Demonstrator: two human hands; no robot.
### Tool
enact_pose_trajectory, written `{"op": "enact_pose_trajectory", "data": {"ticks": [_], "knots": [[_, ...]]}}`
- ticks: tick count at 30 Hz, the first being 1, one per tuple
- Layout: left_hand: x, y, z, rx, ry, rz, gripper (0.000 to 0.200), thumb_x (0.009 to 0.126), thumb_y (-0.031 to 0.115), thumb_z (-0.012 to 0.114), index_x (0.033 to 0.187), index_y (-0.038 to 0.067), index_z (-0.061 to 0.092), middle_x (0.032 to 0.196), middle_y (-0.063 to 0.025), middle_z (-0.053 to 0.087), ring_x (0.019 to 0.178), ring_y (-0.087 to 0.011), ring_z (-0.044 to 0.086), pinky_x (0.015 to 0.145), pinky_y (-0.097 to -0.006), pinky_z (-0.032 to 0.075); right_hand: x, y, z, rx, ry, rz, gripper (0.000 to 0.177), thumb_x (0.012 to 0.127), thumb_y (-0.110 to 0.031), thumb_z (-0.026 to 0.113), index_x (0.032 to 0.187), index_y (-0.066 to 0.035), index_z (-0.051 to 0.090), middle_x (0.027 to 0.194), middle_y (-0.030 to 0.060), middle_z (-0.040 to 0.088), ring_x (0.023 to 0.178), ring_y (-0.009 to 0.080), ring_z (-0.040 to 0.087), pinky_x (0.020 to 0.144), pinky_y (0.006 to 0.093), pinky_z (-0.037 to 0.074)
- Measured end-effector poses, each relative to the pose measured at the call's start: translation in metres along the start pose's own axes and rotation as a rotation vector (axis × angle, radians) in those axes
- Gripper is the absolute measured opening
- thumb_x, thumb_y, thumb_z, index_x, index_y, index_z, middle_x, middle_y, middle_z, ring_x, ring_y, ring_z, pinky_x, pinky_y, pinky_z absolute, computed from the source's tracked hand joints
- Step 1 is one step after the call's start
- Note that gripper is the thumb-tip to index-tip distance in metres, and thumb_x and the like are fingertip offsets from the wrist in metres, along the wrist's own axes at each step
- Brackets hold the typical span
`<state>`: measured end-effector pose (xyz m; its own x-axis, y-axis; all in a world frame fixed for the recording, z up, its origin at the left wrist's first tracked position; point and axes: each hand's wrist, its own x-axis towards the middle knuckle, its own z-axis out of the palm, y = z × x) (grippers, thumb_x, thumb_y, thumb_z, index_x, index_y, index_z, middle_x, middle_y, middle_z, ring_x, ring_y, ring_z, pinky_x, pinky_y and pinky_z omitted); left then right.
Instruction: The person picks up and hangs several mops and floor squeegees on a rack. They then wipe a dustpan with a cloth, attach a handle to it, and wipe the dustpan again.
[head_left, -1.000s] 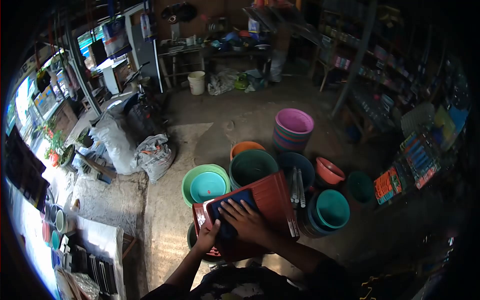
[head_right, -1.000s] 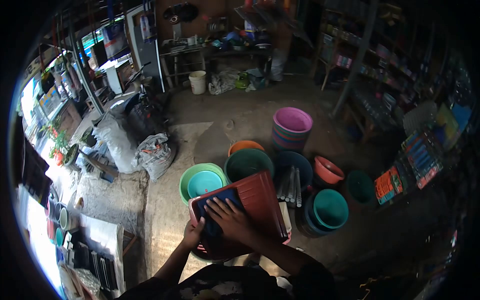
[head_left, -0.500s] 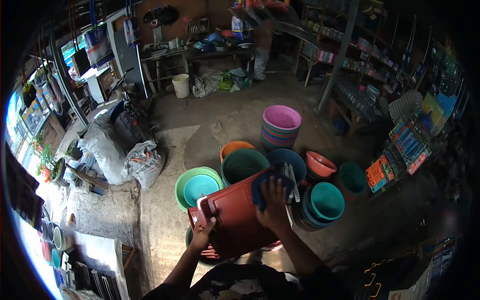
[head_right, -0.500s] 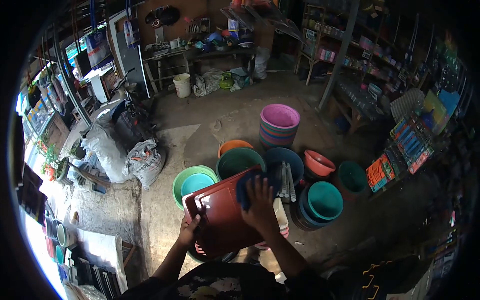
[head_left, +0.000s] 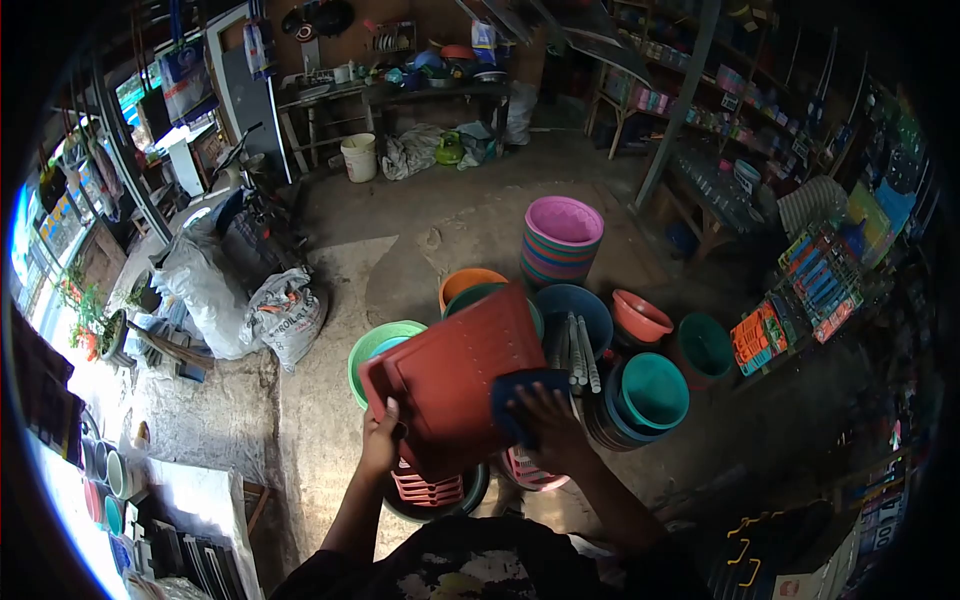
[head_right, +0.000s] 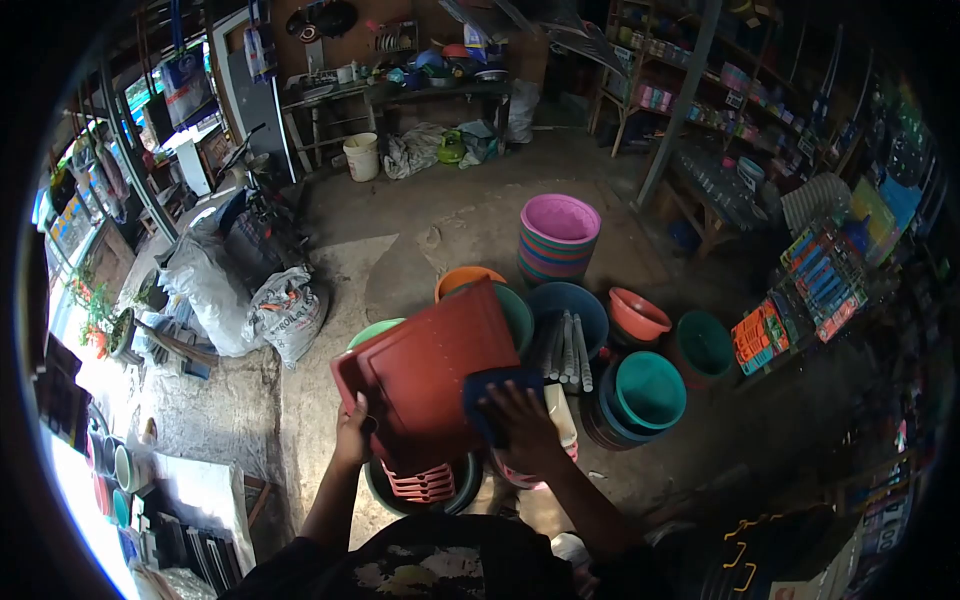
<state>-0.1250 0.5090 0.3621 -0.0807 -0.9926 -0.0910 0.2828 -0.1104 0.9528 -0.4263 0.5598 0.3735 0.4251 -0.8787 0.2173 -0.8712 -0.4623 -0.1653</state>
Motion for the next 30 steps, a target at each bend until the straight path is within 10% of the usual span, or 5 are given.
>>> {"op": "enact_pose_trajectory", "data": {"ticks": [13, 25, 27, 28, 30], "knots": [[-0.013, -0.004, 0.050, -0.424, 0.035, -0.043, 0.043, 0.095, 0.045, 0.046, 0.112, 0.007, 0.051, 0.094, -0.0050, 0.058, 0.081, -0.0142, 0.056, 0.074, -0.0311, 0.048, 0.019, -0.132, 0.051, 0.615, 0.137, 0.152, 0.074, 0.085, -0.032, 0.060, 0.140, 0.005, 0.026, 0.144, 0.0265, 0.026, 0.134, 0.0443, 0.025, 0.109, 0.0503, 0.020], [-0.009, -0.040, 0.018, 0.353, 0.279, 0.021, 0.073, 0.097, 0.056, 0.015, 0.119, -0.008, 0.043, 0.105, -0.0240, 0.053, 0.096, -0.0341, 0.051, 0.091, -0.0382, 0.037, 0.044, -0.153, 0.034, 1.106, 0.431, 0.114, 0.055, 0.090, -0.015, 0.057, 0.137, 0.003, 0.034, 0.135, 0.0246, 0.041, 0.126, 0.0367, 0.040, 0.105, 0.0412, 0.030], [-0.006, -0.065, 0.006, 0.378, 0.004, 0.172, 0.064, 0.099, 0.049, 0.019, 0.126, -0.006, 0.037, 0.111, -0.0234, 0.051, 0.098, -0.0358, 0.051, 0.092, -0.0380, 0.037, 0.049, -0.145, 0.041, 1.011, 0.431, 0.124, 0.051, 0.090, -0.017, 0.057, 0.133, 0.003, 0.039, 0.131, 0.0224, 0.045, 0.121, 0.0348, 0.044, 0.101, 0.0413, 0.032], [-0.026, -0.064, 0.018, 0.896, 0.018, 0.563, 0.054, 0.101, 0.041, 0.024, 0.129, -0.004, 0.034, 0.115, -0.0201, 0.051, 0.104, -0.0317, 0.051, 0.094, -0.0367, 0.037, 0.052, -0.142, 0.039, 0.916, 0.429, 0.137, 0.047, 0.090, -0.019, 0.057, 0.129, 0.003, 0.045, 0.127, 0.0201, 0.050, 0.116, 0.0329, 0.048, 0.098, 0.0413, 0.035], [-0.042, -0.067, 0.034, 0.511, -0.006, 0.373, 0.051, 0.101, 0.038, 0.025, 0.131, -0.003, 0.034, 0.117, -0.0186, 0.051, 0.107, -0.0291, 0.050, 0.094, -0.0362, 0.038, 0.063, -0.138, 0.020, 1.320, 0.239, 0.422, 0.043, 0.090, -0.021, 0.057, 0.125, 0.002, 0.048, 0.123, 0.0182, 0.053, 0.114, 0.0306, 0.050, 0.096, 0.0402, 0.037]]}}
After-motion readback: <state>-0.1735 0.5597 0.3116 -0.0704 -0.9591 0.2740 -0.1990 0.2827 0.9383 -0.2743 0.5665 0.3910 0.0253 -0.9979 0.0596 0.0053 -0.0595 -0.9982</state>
